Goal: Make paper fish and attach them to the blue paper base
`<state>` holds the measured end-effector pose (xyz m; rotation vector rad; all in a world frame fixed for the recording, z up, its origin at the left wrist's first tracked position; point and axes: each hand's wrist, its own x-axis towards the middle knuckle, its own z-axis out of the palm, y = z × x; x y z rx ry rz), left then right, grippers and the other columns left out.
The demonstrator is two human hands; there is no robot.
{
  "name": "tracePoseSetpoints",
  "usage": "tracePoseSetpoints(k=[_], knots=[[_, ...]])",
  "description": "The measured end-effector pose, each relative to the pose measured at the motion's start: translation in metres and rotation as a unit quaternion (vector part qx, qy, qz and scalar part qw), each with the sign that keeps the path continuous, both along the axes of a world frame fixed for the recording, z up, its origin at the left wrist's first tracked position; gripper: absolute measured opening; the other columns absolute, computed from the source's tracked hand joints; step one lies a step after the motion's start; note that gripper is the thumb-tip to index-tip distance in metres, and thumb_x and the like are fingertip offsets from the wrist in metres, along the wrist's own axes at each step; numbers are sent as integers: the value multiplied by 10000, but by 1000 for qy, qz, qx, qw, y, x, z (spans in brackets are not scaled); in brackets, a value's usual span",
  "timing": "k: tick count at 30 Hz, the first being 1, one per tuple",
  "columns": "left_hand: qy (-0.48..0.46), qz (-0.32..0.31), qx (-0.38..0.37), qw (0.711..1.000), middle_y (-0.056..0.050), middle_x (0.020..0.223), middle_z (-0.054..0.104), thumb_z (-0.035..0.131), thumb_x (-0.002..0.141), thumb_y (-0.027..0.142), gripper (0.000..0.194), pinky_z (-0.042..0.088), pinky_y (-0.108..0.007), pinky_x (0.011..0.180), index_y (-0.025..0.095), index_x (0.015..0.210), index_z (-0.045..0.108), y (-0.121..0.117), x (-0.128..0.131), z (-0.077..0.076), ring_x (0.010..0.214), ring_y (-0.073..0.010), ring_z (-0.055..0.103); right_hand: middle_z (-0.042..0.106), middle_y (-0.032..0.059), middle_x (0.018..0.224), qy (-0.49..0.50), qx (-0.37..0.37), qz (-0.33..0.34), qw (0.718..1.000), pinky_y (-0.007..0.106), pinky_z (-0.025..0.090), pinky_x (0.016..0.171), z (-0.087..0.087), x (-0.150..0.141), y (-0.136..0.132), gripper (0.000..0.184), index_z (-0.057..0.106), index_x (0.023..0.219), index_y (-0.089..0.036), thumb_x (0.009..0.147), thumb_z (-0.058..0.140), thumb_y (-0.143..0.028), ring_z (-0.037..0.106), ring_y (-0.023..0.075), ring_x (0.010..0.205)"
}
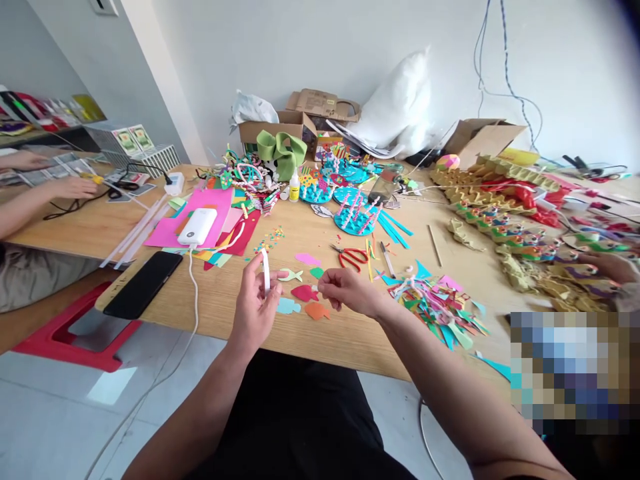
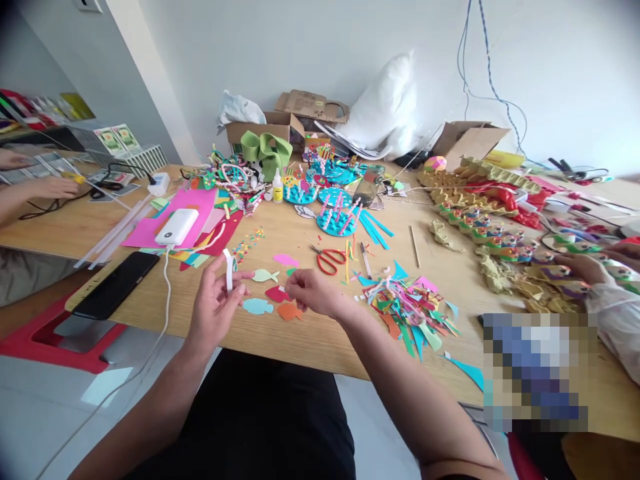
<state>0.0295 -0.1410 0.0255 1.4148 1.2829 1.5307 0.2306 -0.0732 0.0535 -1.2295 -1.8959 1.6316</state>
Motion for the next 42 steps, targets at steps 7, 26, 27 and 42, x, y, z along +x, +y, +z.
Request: tracePoseSetpoints(k=[7,26,27,42], knots=[[39,-2,6,999,-109,1064,671,523,891,217,546,518,-321,817,205,1392,305,-14,-3,-10,975,-192,645,554,-60,518,-123,-42,83,988,168,392,383,-31,5,-4,88,472,734,-184,817,498,-166,501,65,383],[133,27,39,990,-123,1088,673,497,902,193,544,515,-303,818,187,1407,296,-20,-4,-20,957,-181,660,553,-32,550,-195,-14,110,975,185,397,392,-40,0,0,129,446,712,-195,840,465,-187,501,86,420],[151,33,53,987,-125,1091,674,486,907,182,536,517,-310,831,182,1408,298,-21,-2,-21,984,-189,659,553,-31,550,-198,-15,109,974,186,397,392,-40,0,0,131,443,709,-196,837,466,-189,499,87,419],[267,22,146,952,-161,1270,590,406,924,81,552,464,-369,998,182,1445,255,-30,17,-41,1155,-205,598,662,42,593,-301,82,115,943,219,409,466,-45,-5,-3,180,613,759,-145,793,452,-220,546,121,431]])
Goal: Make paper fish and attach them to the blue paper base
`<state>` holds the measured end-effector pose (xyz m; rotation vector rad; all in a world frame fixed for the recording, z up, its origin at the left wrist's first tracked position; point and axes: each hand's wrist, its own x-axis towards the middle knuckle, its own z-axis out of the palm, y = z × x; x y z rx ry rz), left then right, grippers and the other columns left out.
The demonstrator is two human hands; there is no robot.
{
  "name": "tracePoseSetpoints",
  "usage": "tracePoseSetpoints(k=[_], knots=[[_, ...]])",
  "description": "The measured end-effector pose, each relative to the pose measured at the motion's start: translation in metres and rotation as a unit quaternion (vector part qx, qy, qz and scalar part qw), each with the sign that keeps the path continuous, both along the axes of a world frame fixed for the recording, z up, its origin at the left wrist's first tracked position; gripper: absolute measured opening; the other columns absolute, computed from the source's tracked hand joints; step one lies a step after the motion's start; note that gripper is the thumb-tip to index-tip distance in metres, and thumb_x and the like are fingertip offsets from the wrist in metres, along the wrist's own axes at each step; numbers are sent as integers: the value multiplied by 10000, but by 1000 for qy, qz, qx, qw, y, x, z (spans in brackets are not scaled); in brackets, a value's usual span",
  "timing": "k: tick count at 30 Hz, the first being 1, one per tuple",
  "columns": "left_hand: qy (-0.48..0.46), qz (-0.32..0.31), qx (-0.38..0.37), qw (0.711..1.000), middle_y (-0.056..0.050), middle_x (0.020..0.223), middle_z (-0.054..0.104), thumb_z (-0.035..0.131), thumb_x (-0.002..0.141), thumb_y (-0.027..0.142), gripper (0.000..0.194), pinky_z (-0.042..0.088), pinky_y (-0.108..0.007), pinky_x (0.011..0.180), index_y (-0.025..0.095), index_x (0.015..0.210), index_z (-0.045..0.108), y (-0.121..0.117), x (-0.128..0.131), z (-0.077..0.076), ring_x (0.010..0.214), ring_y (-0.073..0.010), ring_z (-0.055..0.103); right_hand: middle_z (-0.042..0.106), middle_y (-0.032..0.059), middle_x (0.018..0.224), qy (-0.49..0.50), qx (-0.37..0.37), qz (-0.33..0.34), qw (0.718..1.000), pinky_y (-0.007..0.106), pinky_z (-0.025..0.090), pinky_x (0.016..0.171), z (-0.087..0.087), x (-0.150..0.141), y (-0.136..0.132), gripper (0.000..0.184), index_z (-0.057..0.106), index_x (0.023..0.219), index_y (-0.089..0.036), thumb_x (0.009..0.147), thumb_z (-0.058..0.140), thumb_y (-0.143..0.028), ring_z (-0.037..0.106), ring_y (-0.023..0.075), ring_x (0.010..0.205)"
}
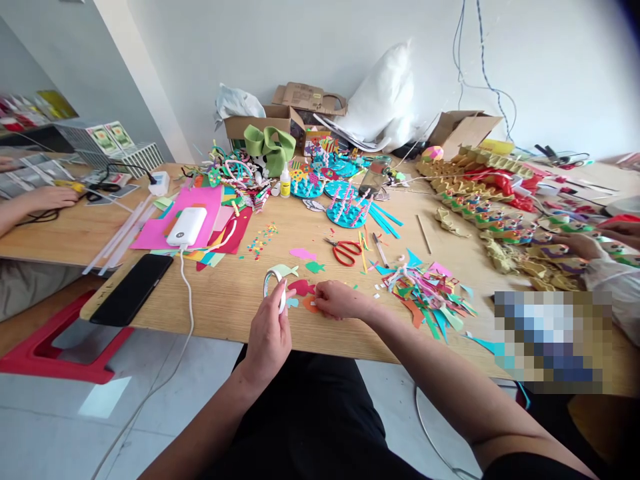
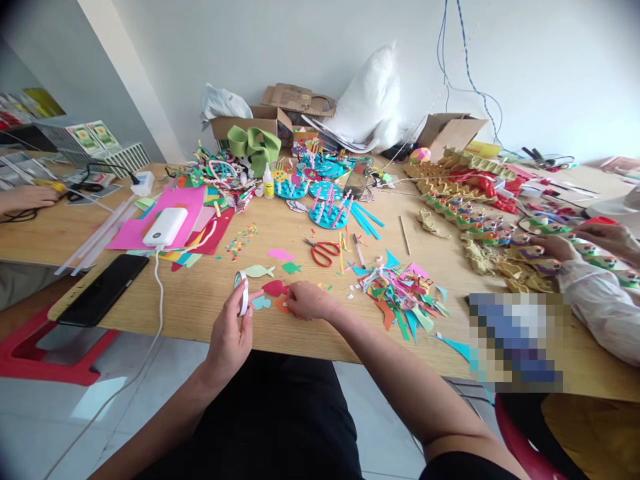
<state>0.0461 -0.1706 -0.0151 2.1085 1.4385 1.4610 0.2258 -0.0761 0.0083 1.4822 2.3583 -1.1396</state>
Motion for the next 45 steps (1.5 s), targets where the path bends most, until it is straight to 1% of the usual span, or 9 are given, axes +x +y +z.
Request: tracePoseSetpoints(k=[8,18,25,28,31,33,38,41,45], knots=[[-13,6,-18,1000,-172,1230,609,413,934,118,534,465,-384,983,172,1442,256,-1,-3,1,1152,-224,599,714,113,771,-86,111,4,990,255,364,538,5,-9,-4,210,682,773,-145,778,501,-252,636,202,688],[-30,13,-14,999,-171,1228,612,412,939,130,524,458,-383,983,168,1440,263,3,-9,-2,1154,-223,599,683,99,673,-102,76,-24,992,253,388,572,13,-14,-4,247,658,721,-164,836,512,-326,644,200,697],[-51,16,-34,998,-175,1220,616,437,934,150,505,493,-367,914,166,1416,289,2,-12,-1,1106,-220,620,691,105,708,-117,93,-60,987,264,396,583,2,-9,-4,313,644,723,-176,831,546,-453,651,226,758],[-97,8,-67,993,-156,1179,638,495,920,196,501,520,-323,808,186,1392,325,-1,-12,5,1005,-208,652,690,100,715,-109,103,-77,986,261,392,570,-1,-6,-6,333,624,729,-182,820,561,-496,652,223,748],[-179,-1,-110,978,-135,1161,647,525,916,253,479,510,-329,825,206,1364,362,-3,-14,14,973,-199,654,677,72,667,-89,102,-90,987,247,390,555,1,-3,-7,312,590,699,-189,809,595,-481,645,192,674],[-246,-5,-134,960,-124,1137,657,534,913,290,450,506,-327,824,208,1335,399,-3,-16,20,981,-200,647,657,48,615,-51,64,-97,992,231,388,514,4,0,-6,334,560,685,-188,833,568,-488,616,153,566],[-386,-11,-160,908,-97,1041,686,610,866,330,384,459,-237,598,204,1218,525,1,-27,30,756,-136,608,596,-1,545,31,5,-147,989,201,362,419,10,10,-2,362,502,698,-188,893,470,-491,519,95,406],[-439,-14,-164,883,-82,1000,696,644,840,319,354,436,-230,580,202,1164,563,3,-32,31,704,-112,569,618,14,587,13,56,-126,990,209,380,472,13,17,5,318,531,715,-180,900,478,-435,560,110,468],[-479,-17,-178,860,-83,901,713,663,817,340,356,420,-236,547,176,1122,582,1,-31,35,660,-119,570,677,111,922,-75,259,-150,951,254,423,685,15,30,31,233,624,890,-158,916,468,-329,642,197,835]])
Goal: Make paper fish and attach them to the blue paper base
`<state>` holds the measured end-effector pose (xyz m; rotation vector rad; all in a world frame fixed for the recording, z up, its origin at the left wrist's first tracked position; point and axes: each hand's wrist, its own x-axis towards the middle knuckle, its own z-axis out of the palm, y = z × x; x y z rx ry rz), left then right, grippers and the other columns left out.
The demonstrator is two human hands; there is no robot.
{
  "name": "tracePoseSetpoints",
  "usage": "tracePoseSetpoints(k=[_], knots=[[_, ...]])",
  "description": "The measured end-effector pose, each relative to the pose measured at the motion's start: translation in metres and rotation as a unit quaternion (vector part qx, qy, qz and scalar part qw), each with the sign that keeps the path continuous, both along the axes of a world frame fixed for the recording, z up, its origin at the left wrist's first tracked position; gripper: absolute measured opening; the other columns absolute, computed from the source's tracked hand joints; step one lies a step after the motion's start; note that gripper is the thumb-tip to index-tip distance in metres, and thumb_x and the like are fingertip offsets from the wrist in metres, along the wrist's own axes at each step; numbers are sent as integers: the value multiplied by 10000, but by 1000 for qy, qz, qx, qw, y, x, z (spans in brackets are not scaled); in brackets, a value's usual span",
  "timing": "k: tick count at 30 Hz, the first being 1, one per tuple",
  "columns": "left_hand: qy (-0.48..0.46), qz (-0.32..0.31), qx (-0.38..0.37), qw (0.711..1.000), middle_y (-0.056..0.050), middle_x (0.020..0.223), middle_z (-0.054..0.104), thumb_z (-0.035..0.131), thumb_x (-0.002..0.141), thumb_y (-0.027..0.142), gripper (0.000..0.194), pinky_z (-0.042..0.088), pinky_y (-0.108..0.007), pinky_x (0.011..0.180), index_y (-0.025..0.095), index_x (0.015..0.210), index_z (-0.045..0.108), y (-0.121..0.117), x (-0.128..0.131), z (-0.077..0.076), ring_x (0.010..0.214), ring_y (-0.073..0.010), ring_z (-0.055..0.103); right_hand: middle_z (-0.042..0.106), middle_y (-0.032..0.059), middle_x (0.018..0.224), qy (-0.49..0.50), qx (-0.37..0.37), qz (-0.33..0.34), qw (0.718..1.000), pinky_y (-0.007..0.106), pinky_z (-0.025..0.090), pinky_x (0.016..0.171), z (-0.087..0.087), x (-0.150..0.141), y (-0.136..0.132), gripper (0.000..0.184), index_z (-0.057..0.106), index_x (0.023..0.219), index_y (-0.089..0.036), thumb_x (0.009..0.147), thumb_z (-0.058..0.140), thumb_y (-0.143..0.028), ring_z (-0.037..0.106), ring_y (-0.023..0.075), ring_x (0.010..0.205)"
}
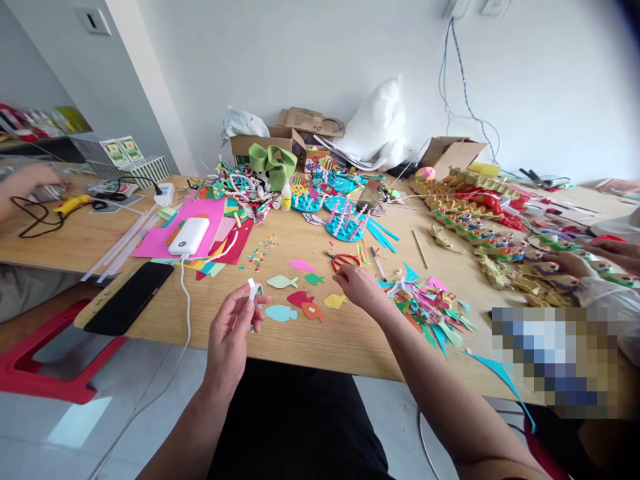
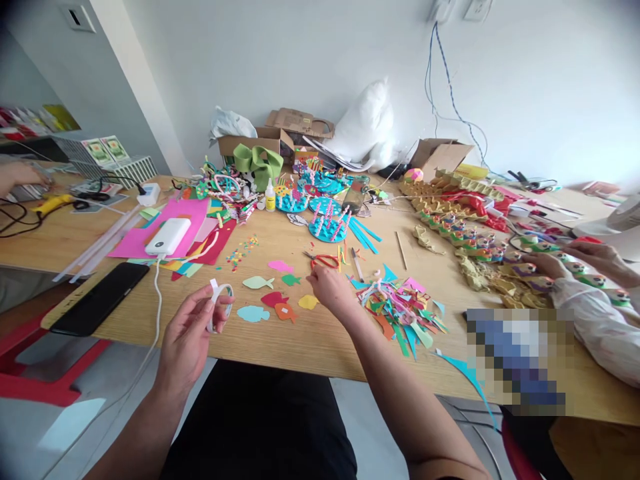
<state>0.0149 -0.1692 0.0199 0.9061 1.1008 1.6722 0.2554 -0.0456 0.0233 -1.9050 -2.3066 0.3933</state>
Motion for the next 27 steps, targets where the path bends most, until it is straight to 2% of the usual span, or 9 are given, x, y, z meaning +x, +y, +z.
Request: tracePoseSetpoints(k=[2,4,9,13,15,18,22,25,27], knots=[[-14,-7,-11,1000,-86,845,718,667,805,362,376,408,-236,519,159,1111,584,-2,2,4,620,-123,568,627,159,1110,-66,59,-21,996,290,416,789,-3,7,16,282,622,1048,-141,937,431,-315,599,239,1004],[-23,-12,-24,999,-87,809,721,677,788,377,401,399,-234,495,148,1105,582,-4,4,8,587,-124,568,589,190,1179,-138,61,-25,988,330,399,859,-7,13,29,316,614,1107,-116,939,426,-308,542,278,1100],[-22,-29,-39,999,-84,769,723,711,750,376,422,388,-224,470,141,1071,570,-7,6,12,538,-115,562,613,195,1135,-182,52,-11,982,347,381,875,-14,15,38,289,631,1066,-104,906,392,-121,529,286,1110],[-20,-54,-41,997,-71,757,724,703,758,383,387,365,-213,466,158,1030,545,-7,8,11,502,-96,533,613,236,1088,-179,69,-25,981,353,372,868,-9,14,38,276,599,1064,-56,859,414,-58,553,301,1076],[-16,-63,-41,997,-71,760,725,696,764,380,376,353,-208,468,162,1017,522,-7,10,10,494,-90,526,621,223,1053,-121,81,-42,988,353,381,852,-4,14,36,248,577,1053,-66,872,410,-97,559,295,1048],[-1,-64,-48,997,-64,751,725,687,772,373,354,347,-198,479,165,988,499,-7,13,10,476,-74,509,634,137,960,96,68,-26,993,324,421,769,3,11,25,227,526,1055,-128,906,374,-207,581,237,915],[29,-49,-48,997,-61,757,728,665,784,388,336,370,-197,483,175,955,470,-7,17,10,460,-66,496,568,18,752,359,-32,107,927,256,417,604,11,-1,-4,268,492,1075,-160,891,446,-349,529,147,668],[64,-47,-40,996,-64,787,732,642,799,394,332,400,-206,490,183,964,446,-9,16,10,449,-64,486,523,-15,655,393,-119,159,898,231,356,514,18,-13,-31,247,539,860,-166,840,566,-411,455,104,565],[95,-51,-37,993,-64,807,734,623,817,393,322,406,-208,489,185,979,438,-10,15,9,439,-60,476,544,-16,649,395,-136,183,890,234,368,534,22,-20,-47,237,523,769,-175,797,641,-379,460,100,572]])
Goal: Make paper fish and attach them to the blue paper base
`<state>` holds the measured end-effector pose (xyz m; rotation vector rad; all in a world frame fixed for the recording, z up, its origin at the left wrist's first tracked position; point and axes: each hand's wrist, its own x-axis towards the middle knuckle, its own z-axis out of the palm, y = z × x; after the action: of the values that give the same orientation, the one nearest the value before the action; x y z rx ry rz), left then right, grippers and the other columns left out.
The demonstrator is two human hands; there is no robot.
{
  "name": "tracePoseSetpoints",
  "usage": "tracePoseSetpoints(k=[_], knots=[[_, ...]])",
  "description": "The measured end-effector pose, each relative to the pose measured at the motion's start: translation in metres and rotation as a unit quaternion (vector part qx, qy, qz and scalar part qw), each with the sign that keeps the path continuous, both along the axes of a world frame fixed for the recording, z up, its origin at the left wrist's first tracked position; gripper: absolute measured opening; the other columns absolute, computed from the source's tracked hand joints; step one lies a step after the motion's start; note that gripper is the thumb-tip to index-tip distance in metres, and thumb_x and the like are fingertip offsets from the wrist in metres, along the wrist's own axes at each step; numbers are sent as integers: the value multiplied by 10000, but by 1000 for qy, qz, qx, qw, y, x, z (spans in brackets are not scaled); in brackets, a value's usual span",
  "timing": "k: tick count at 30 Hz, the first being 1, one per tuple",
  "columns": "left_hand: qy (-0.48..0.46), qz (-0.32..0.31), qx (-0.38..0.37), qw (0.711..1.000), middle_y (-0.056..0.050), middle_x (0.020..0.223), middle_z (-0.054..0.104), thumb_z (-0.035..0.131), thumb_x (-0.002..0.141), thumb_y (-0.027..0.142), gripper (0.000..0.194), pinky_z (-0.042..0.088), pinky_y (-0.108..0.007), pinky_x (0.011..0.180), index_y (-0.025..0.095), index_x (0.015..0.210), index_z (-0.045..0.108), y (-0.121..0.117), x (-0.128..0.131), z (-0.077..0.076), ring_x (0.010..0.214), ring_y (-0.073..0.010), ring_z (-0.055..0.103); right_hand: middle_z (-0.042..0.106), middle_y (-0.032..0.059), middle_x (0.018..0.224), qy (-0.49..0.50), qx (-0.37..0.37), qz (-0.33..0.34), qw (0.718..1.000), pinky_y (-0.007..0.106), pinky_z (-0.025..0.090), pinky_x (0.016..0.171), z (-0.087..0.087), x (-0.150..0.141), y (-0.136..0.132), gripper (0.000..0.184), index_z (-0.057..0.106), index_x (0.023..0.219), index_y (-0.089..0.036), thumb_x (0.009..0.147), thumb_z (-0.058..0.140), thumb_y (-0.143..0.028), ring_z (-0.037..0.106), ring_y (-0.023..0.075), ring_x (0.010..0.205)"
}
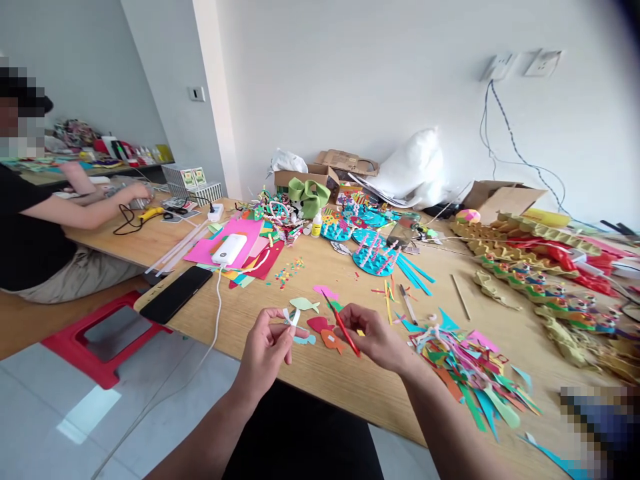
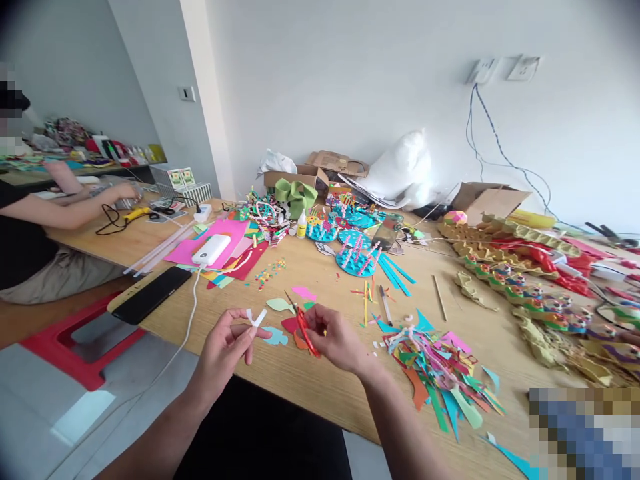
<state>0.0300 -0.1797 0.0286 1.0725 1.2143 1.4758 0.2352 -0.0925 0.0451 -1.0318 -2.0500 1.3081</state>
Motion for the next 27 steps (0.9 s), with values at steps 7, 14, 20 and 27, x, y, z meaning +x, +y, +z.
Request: tracePoseSetpoints(k=[7,14,20,27], knots=[[91,-28,-21,995,-77,838,743,578,854,378,299,429,-215,513,181,1053,474,-5,-2,1,486,-91,542,670,30,823,109,-13,1,994,290,450,701,10,-20,-24,221,498,837,-201,776,687,-297,580,142,733],[184,-55,21,981,-92,899,744,533,878,301,228,518,-251,708,205,1081,493,-9,5,3,889,-210,708,627,8,741,148,-31,-53,987,254,388,556,19,-51,-17,333,466,791,-196,691,746,-347,520,118,610],[184,-58,29,981,-92,906,744,538,870,280,189,527,-252,717,209,1041,501,-11,7,-2,890,-209,710,582,-15,699,140,-10,-48,989,245,365,546,20,-60,-20,240,459,770,-194,709,685,-246,479,104,587],[131,-8,4,991,-55,808,747,577,853,311,281,454,-210,561,217,1058,410,-6,4,-3,615,-136,651,553,-17,720,132,58,-111,983,244,380,558,14,-58,-23,154,476,812,-200,748,616,-186,485,113,623]])
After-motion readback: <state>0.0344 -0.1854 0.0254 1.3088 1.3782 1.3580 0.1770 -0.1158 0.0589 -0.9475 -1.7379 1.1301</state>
